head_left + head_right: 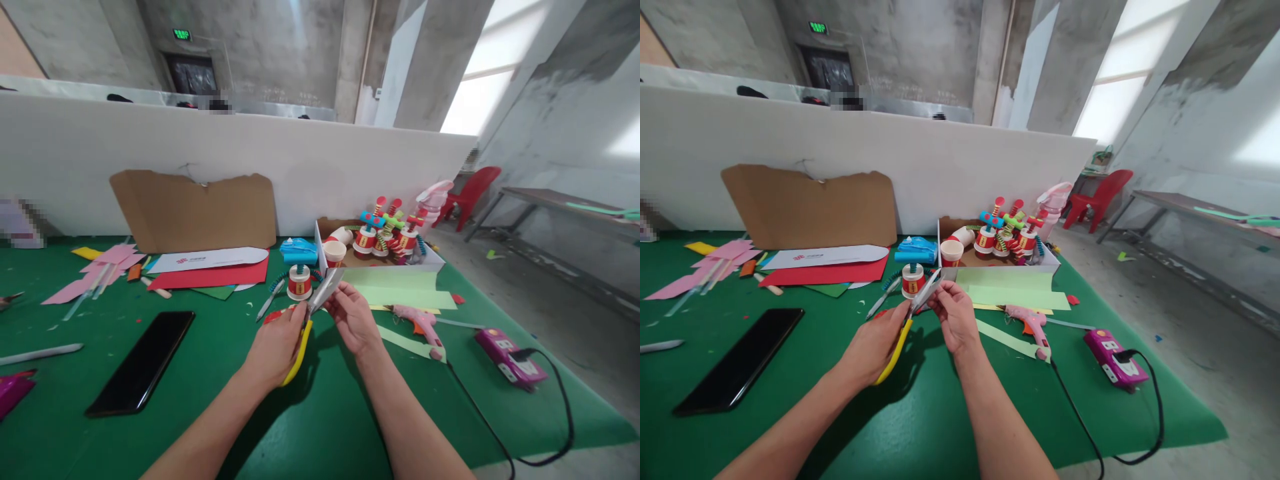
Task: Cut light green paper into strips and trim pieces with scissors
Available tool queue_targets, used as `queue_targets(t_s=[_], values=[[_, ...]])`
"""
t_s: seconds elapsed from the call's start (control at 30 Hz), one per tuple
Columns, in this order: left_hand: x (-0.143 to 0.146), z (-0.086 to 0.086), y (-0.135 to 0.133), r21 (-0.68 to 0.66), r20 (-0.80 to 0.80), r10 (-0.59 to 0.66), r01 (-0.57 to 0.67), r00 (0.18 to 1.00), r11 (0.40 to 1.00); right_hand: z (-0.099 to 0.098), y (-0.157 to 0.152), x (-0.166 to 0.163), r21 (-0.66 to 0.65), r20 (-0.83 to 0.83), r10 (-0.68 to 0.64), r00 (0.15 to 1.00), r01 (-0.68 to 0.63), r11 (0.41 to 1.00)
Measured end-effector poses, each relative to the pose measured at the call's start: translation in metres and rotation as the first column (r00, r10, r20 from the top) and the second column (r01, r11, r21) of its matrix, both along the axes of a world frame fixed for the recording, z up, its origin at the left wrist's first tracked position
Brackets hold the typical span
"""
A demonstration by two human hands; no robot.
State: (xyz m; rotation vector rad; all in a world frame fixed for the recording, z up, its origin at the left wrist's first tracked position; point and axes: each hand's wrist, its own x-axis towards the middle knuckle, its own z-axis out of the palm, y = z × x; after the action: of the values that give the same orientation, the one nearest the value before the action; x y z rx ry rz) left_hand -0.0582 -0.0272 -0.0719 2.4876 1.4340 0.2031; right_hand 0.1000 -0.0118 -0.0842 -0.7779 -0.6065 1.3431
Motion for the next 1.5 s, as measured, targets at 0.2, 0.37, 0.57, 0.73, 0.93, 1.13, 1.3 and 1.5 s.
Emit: queue_targets(t_s=[0.2, 0.37, 0.57, 0.73, 0.93, 1.13, 1.3, 1.5], values=[[0.0002, 0.0017, -0.0007, 0.013, -0.002, -0.005, 0.005, 1.0, 1.0, -0.0008, 0.0003, 0.0002, -0.006, 0.014, -0.006, 1.0, 0.006, 1.0], [-0.0001, 0.0016, -0.0003, 0.008, 0.024, -0.008, 0.008, 1.0, 1.0, -0.0011, 0.0005, 0.0012, -0.005, 0.03, -0.003, 1.0, 0.003, 1.0], [-0.0006, 0.0023, -0.0007, -0.012, -0.007, -0.006, 0.006, 1.0, 1.0, -0.0008, 0.0006, 0.0017, -0.005, 0.023, 0.006, 1.0, -0.005, 1.0], [-0.0001, 0.0021, -0.0005, -0.015, -0.011, -0.011, 0.011, 1.0, 1.0, -0.0002, 0.0005, 0.0016, -0.004, 0.004, 0.007, 1.0, -0.007, 1.0], [-0.0001, 0.0029, -0.0001, -0.01, -0.017, -0.011, 0.011, 1.0, 1.0, -0.0006, 0.0004, 0.0016, 0.005, 0.011, 0.017, 1.0, -0.017, 1.0], [-0.0001, 0.0058, -0.0013, -0.03, -0.015, -0.009, 0.009, 1.0, 1.0, -0.0013, 0.0007, 0.0018, 0.013, 0.012, 0.02, 1.0, -0.02, 1.0], [0.001, 0.0088, -0.0011, -0.042, -0.047, -0.005, 0.003, 0.999, 0.999, -0.0018, 0.0012, 0.0014, 0.002, -0.011, 0.014, 1.0, -0.014, 1.0], [0.0008, 0.0083, -0.0019, -0.038, -0.075, 0.003, -0.006, 0.997, 0.999, -0.003, 0.0015, 0.0023, 0.011, -0.011, 0.013, 1.0, -0.013, 1.0]])
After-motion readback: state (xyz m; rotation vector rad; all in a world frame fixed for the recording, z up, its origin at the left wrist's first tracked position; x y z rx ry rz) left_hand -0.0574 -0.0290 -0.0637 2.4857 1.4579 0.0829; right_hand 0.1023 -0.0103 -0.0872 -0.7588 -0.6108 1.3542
